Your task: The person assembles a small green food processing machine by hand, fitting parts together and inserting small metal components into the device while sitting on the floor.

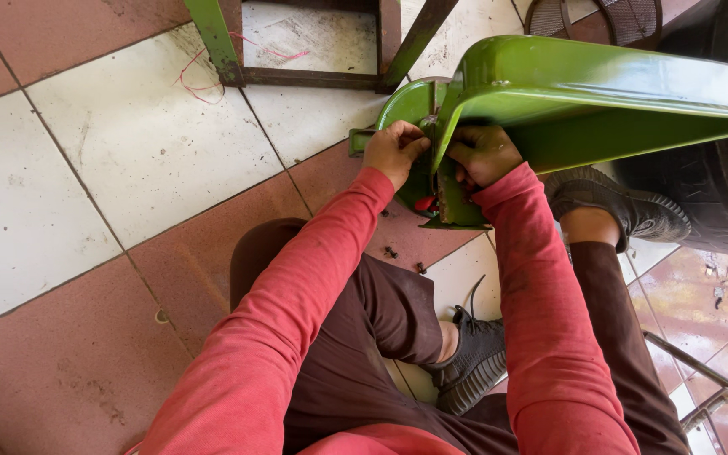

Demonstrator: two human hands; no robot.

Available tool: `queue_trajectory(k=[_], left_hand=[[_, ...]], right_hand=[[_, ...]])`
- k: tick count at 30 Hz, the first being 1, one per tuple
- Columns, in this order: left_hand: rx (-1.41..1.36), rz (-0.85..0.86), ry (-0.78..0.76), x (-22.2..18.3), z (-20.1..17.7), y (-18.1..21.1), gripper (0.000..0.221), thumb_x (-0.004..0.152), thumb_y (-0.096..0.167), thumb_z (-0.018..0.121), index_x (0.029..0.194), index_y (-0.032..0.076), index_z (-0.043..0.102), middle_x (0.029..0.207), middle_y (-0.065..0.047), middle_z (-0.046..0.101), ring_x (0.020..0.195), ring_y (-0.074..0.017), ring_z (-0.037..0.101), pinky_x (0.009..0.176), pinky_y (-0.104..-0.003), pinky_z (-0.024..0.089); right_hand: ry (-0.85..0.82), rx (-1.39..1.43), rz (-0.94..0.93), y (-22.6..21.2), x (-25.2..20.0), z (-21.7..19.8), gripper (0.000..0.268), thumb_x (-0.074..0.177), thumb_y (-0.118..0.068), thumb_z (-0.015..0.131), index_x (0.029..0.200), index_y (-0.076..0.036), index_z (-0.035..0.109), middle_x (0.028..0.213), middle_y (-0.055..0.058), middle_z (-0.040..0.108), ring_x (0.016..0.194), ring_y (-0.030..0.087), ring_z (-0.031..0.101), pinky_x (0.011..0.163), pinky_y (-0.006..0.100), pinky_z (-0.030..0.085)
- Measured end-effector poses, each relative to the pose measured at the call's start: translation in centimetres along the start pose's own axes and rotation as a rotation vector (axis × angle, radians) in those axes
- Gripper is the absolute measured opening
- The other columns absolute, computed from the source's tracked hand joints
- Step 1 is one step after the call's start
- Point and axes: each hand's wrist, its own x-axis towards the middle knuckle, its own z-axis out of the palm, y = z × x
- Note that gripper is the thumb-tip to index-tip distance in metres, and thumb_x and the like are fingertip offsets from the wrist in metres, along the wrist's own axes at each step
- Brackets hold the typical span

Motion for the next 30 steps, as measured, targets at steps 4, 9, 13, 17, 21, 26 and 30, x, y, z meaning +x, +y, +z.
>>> queue_trajectory(k=[4,9,13,17,21,26,30], left_hand=[[-0.072,-0.038,-0.023,-0.1,-0.4,-0.1,0.017,0.089,0.013,0.081,0.099,0.001,0.074,0.084,-0.006,0.077,0.073,-0.0115,0.069,0.07,-0.027,0.058],[-0.427,-0.232,-0.089,0.0,-0.5,-0.7,0.017,0.089,0.006,0.078,0.103,0.0,0.074,0.09,-0.008,0.077,0.076,-0.0115,0.068,0.071,-0.025,0.058],[-0.46,-0.276,-0.094,-0.1,-0.6,-0.9,0.02,0.086,0.0,0.08,0.106,-0.001,0.074,0.098,-0.01,0.077,0.081,-0.0126,0.069,0.076,-0.025,0.059],[-0.512,-0.261,-0.074,-0.1,-0.6,-0.5,0.024,0.084,-0.003,0.078,0.108,0.0,0.074,0.1,-0.009,0.077,0.085,-0.0127,0.071,0.08,-0.025,0.061],[-0.545,-0.229,-0.076,-0.1,-0.9,-0.2,0.025,0.084,-0.004,0.079,0.108,-0.001,0.075,0.099,-0.011,0.077,0.084,-0.0135,0.072,0.078,-0.025,0.062],[-0.541,-0.208,-0.108,0.0,-1.3,-0.1,0.021,0.088,-0.004,0.078,0.109,-0.005,0.075,0.099,-0.014,0.077,0.082,-0.0144,0.072,0.078,-0.026,0.061],[-0.646,-0.26,-0.148,0.3,-1.7,0.1,0.019,0.09,0.001,0.074,0.108,-0.006,0.073,0.1,-0.013,0.077,0.086,-0.0167,0.075,0.082,-0.028,0.065]], right_hand=[[-0.003,-0.014,-0.003,0.2,0.0,0.0,0.024,0.095,-0.017,0.065,0.113,-0.005,0.075,0.058,0.002,0.059,0.043,0.01,0.05,0.039,0.027,0.042],[-0.021,0.021,-0.007,0.6,0.2,0.1,0.024,0.096,-0.016,0.065,0.114,-0.005,0.075,0.059,0.002,0.059,0.043,0.01,0.05,0.039,0.027,0.041],[-0.03,0.039,-0.032,0.9,0.4,0.0,0.025,0.096,-0.015,0.065,0.116,-0.005,0.075,0.06,0.001,0.06,0.044,0.009,0.051,0.04,0.026,0.042],[-0.035,0.036,-0.095,0.8,0.3,0.0,0.025,0.096,-0.015,0.066,0.116,-0.002,0.074,0.065,-0.001,0.064,0.047,0.008,0.054,0.042,0.025,0.043],[-0.009,0.022,-0.021,0.5,0.1,0.2,0.027,0.095,-0.017,0.066,0.118,-0.004,0.075,0.059,0.002,0.058,0.044,0.01,0.05,0.039,0.027,0.041],[-0.024,0.027,-0.111,0.6,0.1,0.1,0.027,0.095,-0.016,0.067,0.116,-0.002,0.075,0.065,0.0,0.063,0.047,0.008,0.053,0.041,0.026,0.043],[-0.018,0.029,-0.065,0.8,0.3,0.2,0.026,0.095,-0.015,0.066,0.117,-0.003,0.075,0.063,0.001,0.061,0.046,0.009,0.052,0.041,0.026,0.042]])
